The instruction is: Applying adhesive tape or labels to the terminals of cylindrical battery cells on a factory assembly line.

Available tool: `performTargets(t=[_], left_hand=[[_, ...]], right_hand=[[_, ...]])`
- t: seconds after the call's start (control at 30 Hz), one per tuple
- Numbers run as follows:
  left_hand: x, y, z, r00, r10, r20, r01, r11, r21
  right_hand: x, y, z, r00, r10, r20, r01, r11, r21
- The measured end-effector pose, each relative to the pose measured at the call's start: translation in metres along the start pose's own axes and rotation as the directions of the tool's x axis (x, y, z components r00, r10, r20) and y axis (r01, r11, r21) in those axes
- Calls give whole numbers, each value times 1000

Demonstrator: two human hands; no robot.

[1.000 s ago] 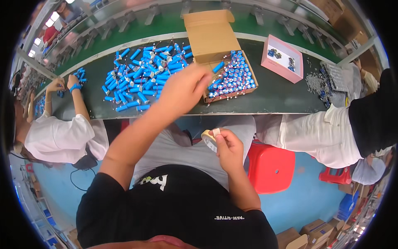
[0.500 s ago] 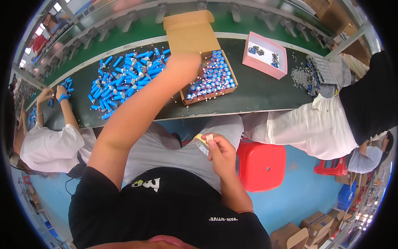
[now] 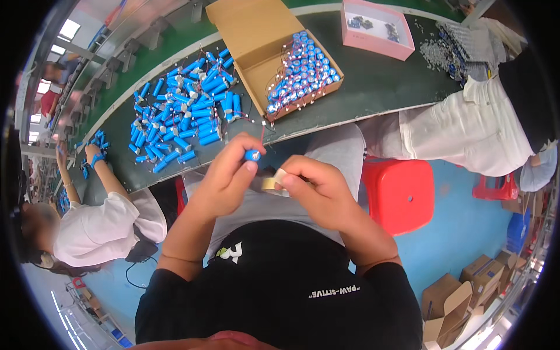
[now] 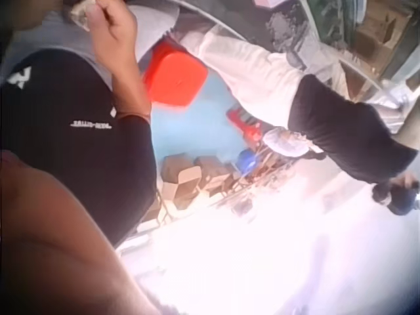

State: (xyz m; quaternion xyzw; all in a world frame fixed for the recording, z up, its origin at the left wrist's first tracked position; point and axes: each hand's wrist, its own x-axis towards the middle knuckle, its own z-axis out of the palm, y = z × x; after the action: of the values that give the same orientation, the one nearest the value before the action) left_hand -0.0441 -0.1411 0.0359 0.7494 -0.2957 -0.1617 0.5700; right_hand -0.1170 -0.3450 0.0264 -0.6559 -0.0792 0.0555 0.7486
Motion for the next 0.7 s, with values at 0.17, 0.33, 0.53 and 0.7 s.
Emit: performTargets(t=[0.17, 0.33, 0.53, 0.7], left_hand=[[-16, -5, -1, 975, 217, 35, -219, 974, 58], [-26, -6, -3, 982, 191, 10, -191, 974, 119], [-32, -14, 1, 957, 280, -78, -257, 941, 221], [-35, -25, 0, 948, 307, -84, -284, 935, 214]], right_hand=[[14, -7, 24, 998, 52, 46, -51, 998, -24], [12, -5, 37, 992, 119, 32, -116, 989, -92], [10, -6, 46, 988, 156, 9, -154, 982, -113], [11, -8, 51, 976, 217, -9, -217, 970, -108]])
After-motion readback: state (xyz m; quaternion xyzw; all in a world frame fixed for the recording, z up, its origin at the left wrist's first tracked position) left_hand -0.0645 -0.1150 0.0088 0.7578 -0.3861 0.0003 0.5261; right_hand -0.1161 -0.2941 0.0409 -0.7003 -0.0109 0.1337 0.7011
